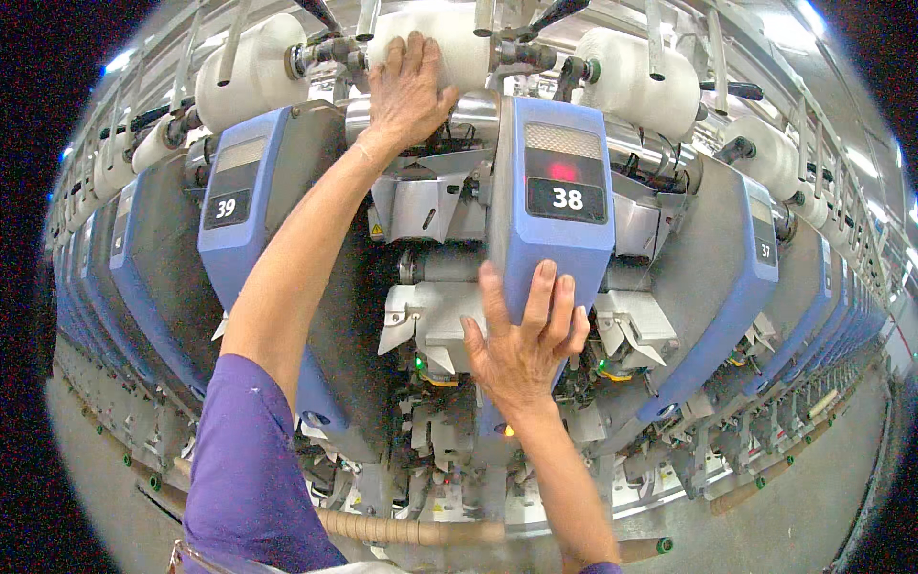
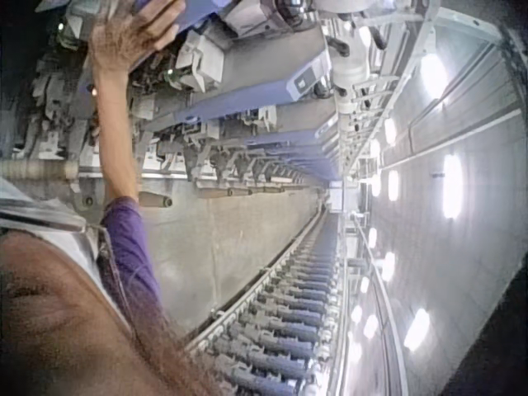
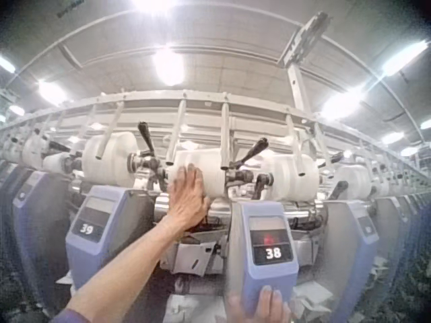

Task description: The person walks between rows of textile machines, removes empty cardboard tubes, and installs new white spools onto the machines. They then collect finished white spools with pink ends from a collection area and place them into blue bins.

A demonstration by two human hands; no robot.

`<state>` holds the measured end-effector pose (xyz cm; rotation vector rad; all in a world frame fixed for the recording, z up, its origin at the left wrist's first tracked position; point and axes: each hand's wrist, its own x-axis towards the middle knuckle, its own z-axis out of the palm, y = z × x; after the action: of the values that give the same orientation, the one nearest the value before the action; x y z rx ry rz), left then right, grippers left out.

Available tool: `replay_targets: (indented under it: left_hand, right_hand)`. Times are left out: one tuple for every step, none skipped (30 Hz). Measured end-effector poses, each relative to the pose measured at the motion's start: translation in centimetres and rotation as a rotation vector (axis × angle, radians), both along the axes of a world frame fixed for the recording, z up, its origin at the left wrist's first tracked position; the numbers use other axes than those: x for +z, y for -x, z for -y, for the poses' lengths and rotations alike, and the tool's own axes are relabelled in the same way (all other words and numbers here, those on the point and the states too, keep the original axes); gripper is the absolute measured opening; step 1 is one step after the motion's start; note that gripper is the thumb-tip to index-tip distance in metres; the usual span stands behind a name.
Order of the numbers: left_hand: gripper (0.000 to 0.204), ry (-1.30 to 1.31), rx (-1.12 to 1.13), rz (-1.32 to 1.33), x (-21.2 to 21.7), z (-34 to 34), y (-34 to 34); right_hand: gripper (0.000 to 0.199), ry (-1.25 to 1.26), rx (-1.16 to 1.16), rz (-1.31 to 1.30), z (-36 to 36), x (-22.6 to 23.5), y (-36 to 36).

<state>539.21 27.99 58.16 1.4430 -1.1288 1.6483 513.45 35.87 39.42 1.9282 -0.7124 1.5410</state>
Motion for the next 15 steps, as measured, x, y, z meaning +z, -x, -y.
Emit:
replay_targets:
  left_hand:
    - [0.057,0.025,0.034,0.045,1.3,0.2,-0.2]
    - [0.054,0.06,0.011,0.058,2.9,0.0,-0.2]
    - [0.052,0.018,0.012,0.033,4.3,-0.1,0.0]
    - [0.05,-0.031,0.013,0.008,5.6,-0.3,0.4]
    - [0.05,-0.059,-0.158,-0.214,6.5,-0.5,1.2]
    - [0.051,-0.082,-0.331,-0.432,7.0,-0.5,1.9]
    - [0.057,-0.064,-0.318,-0.395,6.9,0.0,2.6]
    - [0.041,-0.304,-0.335,-0.424,6.0,-0.1,3.8]
    - [0.035,-0.183,-0.043,-0.136,4.3,0.0,5.2]
    - [0.031,-0.181,-0.327,0.072,2.7,0.5,5.7]
    - [0.029,-0.267,-0.554,0.003,0.6,1.1,6.3]
    - [0.025,-0.396,-0.63,-0.192,-0.9,0.9,6.2]
    - [0.024,-0.323,-0.594,-0.104,-2.4,0.9,6.0]
    - [0.026,-0.281,-0.546,-0.033,-3.3,0.8,5.3]
    - [0.027,-0.218,-0.542,0.01,-4.1,0.7,4.5]
  right_hand:
    - [0.047,0.022,-0.042,0.019,0.5,-0.5,-0.7]
    - [0.047,0.049,-0.083,0.036,1.2,-0.9,-1.0]
    - [0.045,0.072,-0.111,0.027,1.7,-1.4,-1.1]
    - [0.044,0.08,-0.095,0.028,2.1,-1.8,-1.2]
    - [0.043,0.089,-0.08,0.031,2.4,-2.3,-1.0]
    - [0.042,0.101,-0.067,0.038,2.5,-2.5,-0.9]
    - [0.04,0.09,-0.062,0.028,2.6,-2.7,-0.7]
    - [0.039,0.09,-0.073,0.022,2.6,-2.8,-0.7]
    - [0.039,0.082,-0.078,0.022,2.6,-2.8,-0.6]
    - [0.039,0.071,-0.082,0.026,2.5,-2.7,-0.6]
    - [0.039,0.069,-0.058,0.031,2.5,-2.6,-0.7]
    - [0.038,0.082,-0.057,0.038,2.5,-2.6,-0.7]
    - [0.038,0.092,-0.058,0.04,2.5,-2.5,-0.9]
    - [0.038,0.101,-0.062,0.043,2.5,-2.5,-0.9]
    - [0.038,0.097,-0.064,0.046,2.5,-2.5,-1.0]
